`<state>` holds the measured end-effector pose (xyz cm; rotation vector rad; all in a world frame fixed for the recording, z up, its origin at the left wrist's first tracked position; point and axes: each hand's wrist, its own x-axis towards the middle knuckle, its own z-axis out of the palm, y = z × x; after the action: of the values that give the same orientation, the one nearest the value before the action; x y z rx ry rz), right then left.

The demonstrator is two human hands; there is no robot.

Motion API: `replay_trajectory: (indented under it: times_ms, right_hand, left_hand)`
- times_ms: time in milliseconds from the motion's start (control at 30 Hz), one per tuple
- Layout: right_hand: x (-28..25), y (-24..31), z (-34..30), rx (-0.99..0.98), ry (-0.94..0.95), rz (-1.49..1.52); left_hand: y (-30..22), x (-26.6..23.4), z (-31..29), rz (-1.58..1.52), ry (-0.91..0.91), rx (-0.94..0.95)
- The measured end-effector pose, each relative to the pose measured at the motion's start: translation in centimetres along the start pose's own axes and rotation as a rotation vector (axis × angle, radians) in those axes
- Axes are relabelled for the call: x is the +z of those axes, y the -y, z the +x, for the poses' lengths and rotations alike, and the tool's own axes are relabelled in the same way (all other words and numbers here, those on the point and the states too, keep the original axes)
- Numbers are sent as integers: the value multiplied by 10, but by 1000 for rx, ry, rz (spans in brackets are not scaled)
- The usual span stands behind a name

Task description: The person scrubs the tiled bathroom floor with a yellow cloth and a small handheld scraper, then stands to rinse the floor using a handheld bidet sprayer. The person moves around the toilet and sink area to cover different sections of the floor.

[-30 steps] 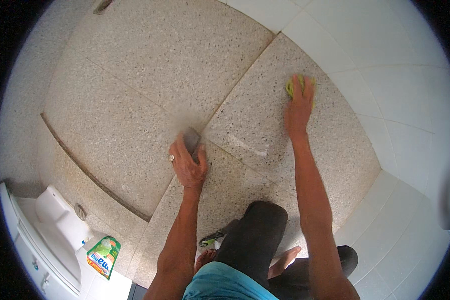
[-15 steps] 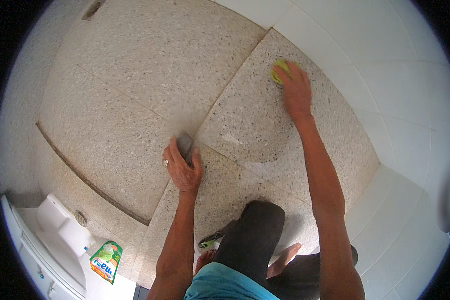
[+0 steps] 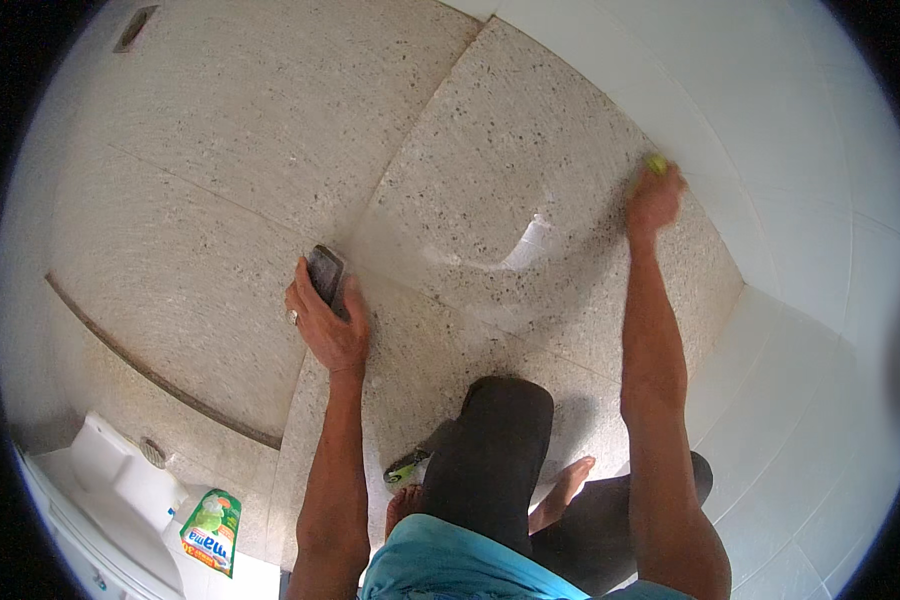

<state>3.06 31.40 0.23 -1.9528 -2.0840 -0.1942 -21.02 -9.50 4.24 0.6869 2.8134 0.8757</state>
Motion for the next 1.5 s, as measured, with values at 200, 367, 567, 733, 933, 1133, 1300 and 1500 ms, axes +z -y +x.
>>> replay_trajectory:
  times_ms: [200, 367, 567, 733, 933, 1133, 1300, 1500]
  right_hand:
    - [-9, 228, -68, -537, 315, 450]
    - [-77, 251, -110, -673, 511, 757]
    - [-84, 38, -83, -302, 242, 489]
    - [-90, -118, -117, 36, 107, 122]
    - [-60, 3, -140, 72, 97, 18]
    - [-65, 215, -197, -537, 398, 534]
    - [-93, 231, -181, -328, 848, 1111]
    - [-120, 78, -144, 774, 1297, 2146]
  left_hand:
    - [4, 4, 1, 22, -26, 55]
    - [4, 1, -2, 64, -14, 53]
    - [3, -2, -2, 27, -54, 80]
    - [1, -1, 0, 35, -19, 66]
    - [5, -1, 0, 57, -46, 91]
    - [1, 3, -2, 23, -29, 85]
    - [1, 2, -3, 50, -24, 116]
    - [8, -1, -5, 71, -51, 87]
